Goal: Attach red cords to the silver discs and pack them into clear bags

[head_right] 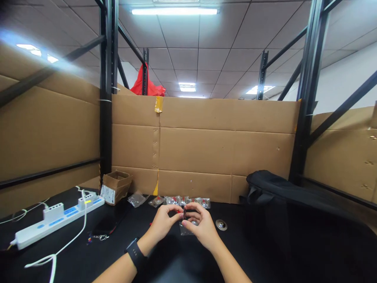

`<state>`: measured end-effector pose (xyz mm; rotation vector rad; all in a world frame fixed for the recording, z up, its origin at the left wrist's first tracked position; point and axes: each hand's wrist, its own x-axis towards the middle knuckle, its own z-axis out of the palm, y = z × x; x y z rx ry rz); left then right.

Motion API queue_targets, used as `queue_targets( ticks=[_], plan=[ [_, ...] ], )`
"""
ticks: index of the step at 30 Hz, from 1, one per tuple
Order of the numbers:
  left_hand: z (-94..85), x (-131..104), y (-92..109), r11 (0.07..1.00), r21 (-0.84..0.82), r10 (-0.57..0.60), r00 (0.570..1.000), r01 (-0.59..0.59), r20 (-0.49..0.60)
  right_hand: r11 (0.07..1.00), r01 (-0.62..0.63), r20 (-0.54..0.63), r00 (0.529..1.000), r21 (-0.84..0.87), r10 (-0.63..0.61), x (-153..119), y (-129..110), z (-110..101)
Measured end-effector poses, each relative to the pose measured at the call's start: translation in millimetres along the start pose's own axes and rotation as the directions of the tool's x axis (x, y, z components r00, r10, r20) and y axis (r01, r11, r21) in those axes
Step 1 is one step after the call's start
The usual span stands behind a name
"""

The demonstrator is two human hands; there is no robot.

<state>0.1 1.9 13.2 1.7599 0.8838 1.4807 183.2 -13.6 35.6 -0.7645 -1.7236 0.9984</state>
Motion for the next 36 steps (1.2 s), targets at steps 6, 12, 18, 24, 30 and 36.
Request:
queue_targets(
  ticks=[6, 12, 18, 24, 30, 36],
  plan=[
    [-0.4, -3, 9, 0.997, 0.074, 0.029, 1.000, -0.028, -0.012, 1.000, 0.004, -0.047, 0.999, -0.026, -0.005, 2, -2, 1],
    [0.0, 0, 5, 0.998, -0.020, 0.054, 0.998, -0.054, 0.012, 0.998, 0.031, -0.074, 0.997, -0.050, -0.034, 0, -7, 5],
    [-0.3, 1, 1, 0.996, -0.081, 0.046, 0.999, -0.044, 0.018, 0.995, 0.052, -0.114, 0.992, -0.087, -0.061, -1, -10, 8],
    [0.6, 0, 3, 0.994, -0.109, 0.038, 0.998, -0.031, 0.058, 0.985, 0.085, -0.158, 0.981, -0.153, -0.109, -1, -6, 5],
    [4.4, -1, -2, 0.992, -0.129, 0.008, 0.999, -0.004, 0.032, 0.992, 0.066, -0.153, 0.985, -0.104, -0.082, -1, -2, 6],
    [3.4, 0, -3, 0.981, -0.188, -0.027, 0.996, 0.043, 0.085, 0.970, 0.113, -0.132, 0.981, -0.216, -0.144, 0, 1, 3]
  ],
)
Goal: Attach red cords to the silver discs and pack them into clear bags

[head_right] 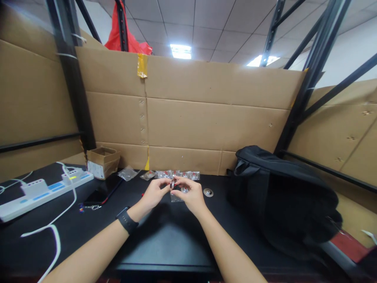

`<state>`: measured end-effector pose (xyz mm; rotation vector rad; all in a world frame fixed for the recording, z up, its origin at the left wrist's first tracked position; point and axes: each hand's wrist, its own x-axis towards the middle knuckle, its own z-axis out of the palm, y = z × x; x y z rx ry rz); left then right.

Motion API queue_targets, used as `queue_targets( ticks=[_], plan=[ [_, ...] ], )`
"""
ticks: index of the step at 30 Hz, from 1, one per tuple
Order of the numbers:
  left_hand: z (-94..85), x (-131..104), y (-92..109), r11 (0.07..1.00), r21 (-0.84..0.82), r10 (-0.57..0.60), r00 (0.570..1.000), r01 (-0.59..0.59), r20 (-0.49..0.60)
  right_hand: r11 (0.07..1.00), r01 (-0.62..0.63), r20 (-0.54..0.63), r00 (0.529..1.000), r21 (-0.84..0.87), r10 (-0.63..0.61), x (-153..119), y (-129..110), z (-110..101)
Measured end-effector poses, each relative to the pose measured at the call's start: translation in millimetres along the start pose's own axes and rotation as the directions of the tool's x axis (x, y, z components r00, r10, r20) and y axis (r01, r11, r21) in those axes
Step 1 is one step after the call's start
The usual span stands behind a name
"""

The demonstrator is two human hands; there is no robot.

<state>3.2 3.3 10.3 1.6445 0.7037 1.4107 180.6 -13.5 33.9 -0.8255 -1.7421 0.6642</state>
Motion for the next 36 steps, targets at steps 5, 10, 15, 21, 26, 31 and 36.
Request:
queue_targets(
  ticks=[5, 10, 15, 21, 26, 31, 36],
  plan=[
    [-0.4, 0, 3, 0.990, -0.109, -0.080, 0.995, 0.085, 0.054, 0.982, 0.116, 0.057, 0.992, -0.150, -0.109, 2, -11, -7],
    [0.3, -1, 3, 0.989, -0.115, -0.083, 0.992, 0.094, 0.097, 0.945, 0.205, 0.097, 0.978, -0.257, -0.186, 3, -21, -8],
    [1.3, 0, 1, 0.985, -0.155, -0.076, 0.997, 0.080, 0.034, 0.911, 0.222, 0.113, 0.974, -0.347, -0.195, 2, -18, -5],
    [1.2, -4, 8, 0.961, -0.244, -0.101, 0.986, 0.132, 0.136, 0.871, 0.246, 0.151, 0.968, -0.426, -0.200, 2, -10, -6],
    [-2.7, -3, 7, 1.000, 0.019, 0.014, 0.982, -0.018, 0.190, 0.857, 0.241, 0.130, 0.970, -0.456, -0.203, 1, -10, -7],
    [-8.1, -2, 11, 0.919, 0.378, 0.089, 0.993, -0.113, 0.081, 0.847, 0.259, 0.138, 0.966, -0.464, -0.219, 4, -12, -6],
    [-16.0, -1, 6, 0.726, 0.684, 0.146, 0.988, -0.070, -0.053, 0.865, 0.166, 0.041, 0.985, -0.474, -0.167, 15, 10, -30]
  ],
)
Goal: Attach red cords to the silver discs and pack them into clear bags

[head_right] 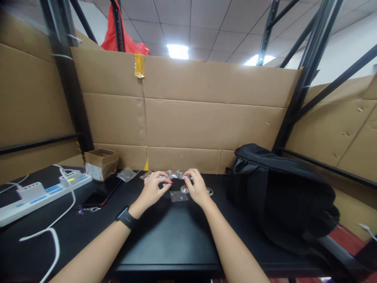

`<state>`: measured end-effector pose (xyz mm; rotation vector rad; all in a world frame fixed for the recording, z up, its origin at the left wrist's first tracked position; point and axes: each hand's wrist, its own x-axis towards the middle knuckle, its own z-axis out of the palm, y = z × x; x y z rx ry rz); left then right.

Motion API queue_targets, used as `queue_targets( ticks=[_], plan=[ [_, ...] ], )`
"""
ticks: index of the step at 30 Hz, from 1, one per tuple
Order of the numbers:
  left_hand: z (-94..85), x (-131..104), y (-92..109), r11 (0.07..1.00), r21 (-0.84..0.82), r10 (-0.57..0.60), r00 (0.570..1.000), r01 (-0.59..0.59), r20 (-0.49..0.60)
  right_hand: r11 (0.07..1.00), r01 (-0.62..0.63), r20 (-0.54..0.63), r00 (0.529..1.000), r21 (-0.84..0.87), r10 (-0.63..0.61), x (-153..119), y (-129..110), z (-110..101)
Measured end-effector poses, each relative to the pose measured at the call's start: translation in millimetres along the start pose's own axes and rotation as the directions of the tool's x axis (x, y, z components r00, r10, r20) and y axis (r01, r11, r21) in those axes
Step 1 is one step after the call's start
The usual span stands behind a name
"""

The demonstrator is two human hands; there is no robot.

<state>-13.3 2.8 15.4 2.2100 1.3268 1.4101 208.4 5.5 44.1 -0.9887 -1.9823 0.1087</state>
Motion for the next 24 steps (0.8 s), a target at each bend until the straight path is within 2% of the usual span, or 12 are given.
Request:
queue_targets(
  ticks=[1, 4, 8, 13, 18, 24],
  plan=[
    [1.2, 0, -4, 0.999, 0.045, -0.019, 1.000, 0.019, -0.003, 0.999, -0.042, -0.009, 0.999, -0.023, 0.042, 0, 11, -3],
    [6.6, -2, -17, 0.992, 0.113, -0.051, 0.998, 0.048, 0.024, 0.987, -0.126, 0.106, 0.985, -0.102, 0.137, -4, 40, -8],
    [12.6, -3, -28, 0.985, 0.160, -0.071, 0.997, 0.065, 0.029, 0.971, -0.145, 0.238, 0.953, -0.190, 0.188, -8, 57, 2],
    [12.9, -1, -29, 0.976, 0.210, -0.068, 0.998, 0.063, 0.015, 0.931, -0.088, 0.293, 0.935, -0.353, 0.200, -4, 56, 18],
    [7.7, 1, -23, 0.969, 0.243, -0.045, 0.999, 0.041, 0.009, 0.876, -0.023, 0.298, 0.936, -0.481, 0.189, -3, 49, 17],
    [3.6, 2, -16, 0.956, 0.291, 0.041, 0.999, -0.035, -0.013, 0.873, -0.039, 0.323, 0.920, -0.486, 0.222, -3, 46, 16]
  ],
)
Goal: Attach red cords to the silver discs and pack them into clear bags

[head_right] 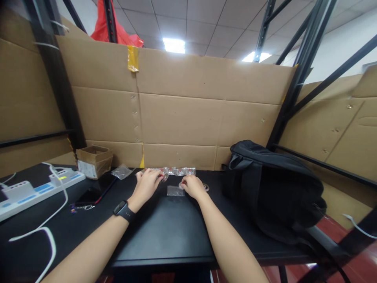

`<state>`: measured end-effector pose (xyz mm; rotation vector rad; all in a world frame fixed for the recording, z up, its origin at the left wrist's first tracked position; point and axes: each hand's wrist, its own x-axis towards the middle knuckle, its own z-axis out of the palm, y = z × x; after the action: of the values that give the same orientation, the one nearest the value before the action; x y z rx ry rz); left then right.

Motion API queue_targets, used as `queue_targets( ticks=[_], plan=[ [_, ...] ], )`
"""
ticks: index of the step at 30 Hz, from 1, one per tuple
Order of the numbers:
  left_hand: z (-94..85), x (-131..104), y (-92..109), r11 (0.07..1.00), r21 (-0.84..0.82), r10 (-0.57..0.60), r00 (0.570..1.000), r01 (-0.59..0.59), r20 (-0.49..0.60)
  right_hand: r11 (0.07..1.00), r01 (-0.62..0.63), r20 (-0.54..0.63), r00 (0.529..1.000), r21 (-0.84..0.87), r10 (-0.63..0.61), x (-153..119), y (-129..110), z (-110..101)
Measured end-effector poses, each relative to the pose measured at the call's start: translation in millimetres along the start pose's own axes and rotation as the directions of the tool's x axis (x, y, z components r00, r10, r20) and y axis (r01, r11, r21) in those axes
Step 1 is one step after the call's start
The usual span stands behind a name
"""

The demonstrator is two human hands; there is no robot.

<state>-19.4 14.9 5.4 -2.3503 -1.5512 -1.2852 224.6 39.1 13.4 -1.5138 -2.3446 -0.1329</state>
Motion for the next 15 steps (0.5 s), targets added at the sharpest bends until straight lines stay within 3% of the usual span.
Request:
queue_targets(
  ticks=[4, 7, 11, 15],
  plan=[
    [-1.0, 0, 2, 1.000, 0.007, 0.012, 1.000, -0.012, 0.012, 0.998, -0.025, -0.011, 1.000, 0.058, 0.026, 2, 5, -4],
    [-4.9, 0, 9, 0.999, 0.034, 0.020, 1.000, -0.020, -0.011, 0.991, -0.002, -0.151, 0.988, 0.136, 0.023, 2, 5, -15],
    [-12.0, -1, 22, 0.995, 0.086, 0.063, 0.995, -0.056, -0.079, 0.952, 0.115, -0.468, 0.883, 0.284, 0.033, -4, -17, -34],
    [-14.3, -2, 30, 0.986, 0.125, 0.120, 0.987, -0.107, -0.103, 0.920, 0.201, -0.584, 0.811, 0.336, 0.036, -12, -48, -40]
  ],
)
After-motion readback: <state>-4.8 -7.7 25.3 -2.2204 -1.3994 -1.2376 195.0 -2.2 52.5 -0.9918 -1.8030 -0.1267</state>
